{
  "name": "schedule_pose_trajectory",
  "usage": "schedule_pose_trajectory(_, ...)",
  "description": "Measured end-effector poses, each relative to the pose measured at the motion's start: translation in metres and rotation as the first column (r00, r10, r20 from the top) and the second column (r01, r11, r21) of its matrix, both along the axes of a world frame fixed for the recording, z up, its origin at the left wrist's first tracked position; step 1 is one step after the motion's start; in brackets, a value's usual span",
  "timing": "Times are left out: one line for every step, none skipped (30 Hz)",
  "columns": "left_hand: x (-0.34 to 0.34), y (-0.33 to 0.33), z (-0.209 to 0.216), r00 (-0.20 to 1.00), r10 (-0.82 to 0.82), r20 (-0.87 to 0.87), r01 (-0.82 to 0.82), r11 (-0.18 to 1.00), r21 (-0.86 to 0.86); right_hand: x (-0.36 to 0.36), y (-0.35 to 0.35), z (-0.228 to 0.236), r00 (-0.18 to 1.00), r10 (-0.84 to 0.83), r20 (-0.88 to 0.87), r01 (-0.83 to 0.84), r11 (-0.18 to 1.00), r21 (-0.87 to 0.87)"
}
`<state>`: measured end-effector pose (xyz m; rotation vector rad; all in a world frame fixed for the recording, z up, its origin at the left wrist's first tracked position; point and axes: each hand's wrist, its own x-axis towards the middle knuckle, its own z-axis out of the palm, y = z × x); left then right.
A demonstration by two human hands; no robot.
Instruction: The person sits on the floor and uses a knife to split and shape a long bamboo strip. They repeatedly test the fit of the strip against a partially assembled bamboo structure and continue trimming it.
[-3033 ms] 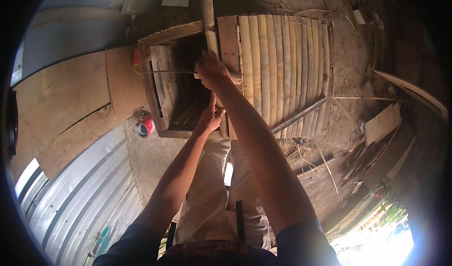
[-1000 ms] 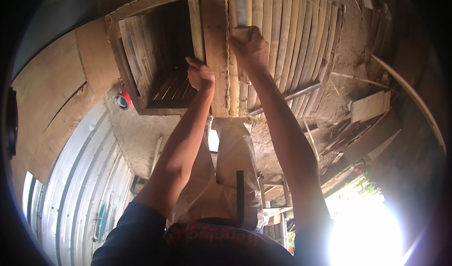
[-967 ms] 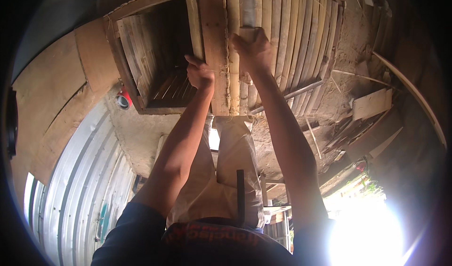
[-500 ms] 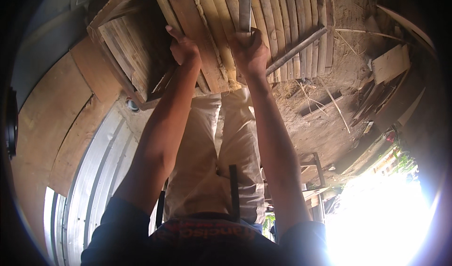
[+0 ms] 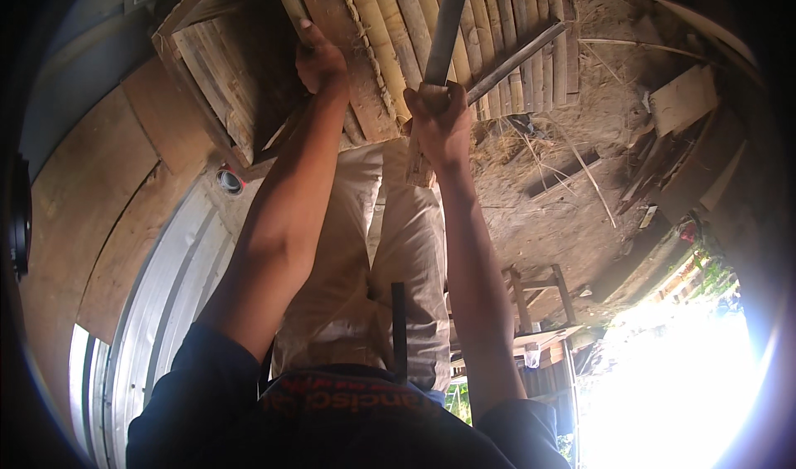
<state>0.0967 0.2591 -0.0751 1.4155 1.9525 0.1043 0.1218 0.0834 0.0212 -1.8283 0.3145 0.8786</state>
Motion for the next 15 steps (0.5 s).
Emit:
schedule_pose_trajectory(0.0, 0.0, 0.0, 1.0, -0.003, 0.03, 0.002, 0.999, 0.033, -0.001, 0.001, -0.001, 1.0, 0.006, 0.011, -0.006, 1.0, -0.011)
schedule_pose_trajectory(-0.001, 0.0, -0.001, 0.998, -0.006, 0.059, 0.002, 0.998, 0.066, -0.001, 0.003, -0.002, 1.0, 0.014, 0.021, -0.014, 1.0, -0.015)
schedule_pose_trajectory(-0.001, 0.001, -0.001, 1.0, -0.015, 0.019, 0.014, 0.999, 0.045, -0.002, 0.005, -0.004, 1.0, 0.021, 0.016, -0.02, 0.999, -0.034)
schedule_pose_trajectory(-0.002, 0.001, -0.001, 0.999, -0.024, -0.022, 0.025, 0.999, 0.023, -0.002, 0.008, -0.005, 0.999, 0.04, 0.021, -0.039, 0.999, -0.025)
schedule_pose_trajectory(-0.002, 0.002, -0.001, 0.997, -0.035, -0.063, 0.035, 0.999, 0.001, -0.003, 0.01, -0.007, 0.998, 0.057, 0.012, -0.057, 0.998, -0.031)
schedule_pose_trajectory(-0.003, 0.002, -0.001, 0.998, -0.036, -0.055, 0.036, 0.999, -0.004, -0.004, 0.013, -0.008, 0.997, 0.071, -0.004, -0.071, 0.996, -0.058)
schedule_pose_trajectory(-0.004, 0.002, -0.001, 0.998, -0.035, -0.046, 0.035, 0.999, -0.006, -0.005, 0.016, -0.008, 0.997, 0.083, -0.003, -0.083, 0.996, -0.037)
schedule_pose_trajectory(-0.004, 0.002, -0.001, 0.999, -0.034, -0.04, 0.034, 0.999, 0.0, -0.008, 0.019, -0.009, 0.996, 0.093, -0.011, -0.093, 0.995, -0.037)
schedule_pose_trajectory(-0.005, 0.002, 0.0, 1.0, -0.02, -0.014, 0.02, 1.0, 0.005, -0.01, 0.021, -0.008, 0.995, 0.1, -0.016, -0.1, 0.995, -0.027)
schedule_pose_trajectory(-0.004, 0.002, -0.001, 1.0, -0.011, 0.012, 0.011, 1.0, 0.02, -0.012, 0.025, -0.009, 0.994, 0.107, -0.009, -0.107, 0.994, -0.022)
schedule_pose_trajectory(-0.004, 0.001, -0.001, 0.999, -0.004, 0.035, 0.003, 1.0, 0.026, -0.013, 0.028, -0.009, 0.993, 0.114, -0.003, -0.114, 0.992, -0.055)
schedule_pose_trajectory(-0.004, 0.002, -0.001, 1.0, -0.009, 0.019, 0.008, 1.0, 0.026, -0.014, 0.031, -0.01, 0.992, 0.125, -0.006, -0.125, 0.989, -0.078)
schedule_pose_trajectory(-0.004, 0.002, -0.002, 1.0, -0.015, -0.003, 0.015, 1.0, 0.016, -0.014, 0.034, -0.01, 0.991, 0.136, -0.02, -0.137, 0.986, -0.098)
schedule_pose_trajectory(-0.005, 0.001, -0.002, 0.999, -0.029, -0.029, 0.029, 0.999, 0.019, -0.014, 0.037, -0.011, 0.987, 0.156, -0.038, -0.159, 0.983, -0.097)
schedule_pose_trajectory(-0.005, 0.002, -0.003, 1.0, -0.018, -0.013, 0.018, 1.0, 0.01, -0.012, 0.041, -0.011, 0.985, 0.17, -0.03, -0.172, 0.982, -0.077)
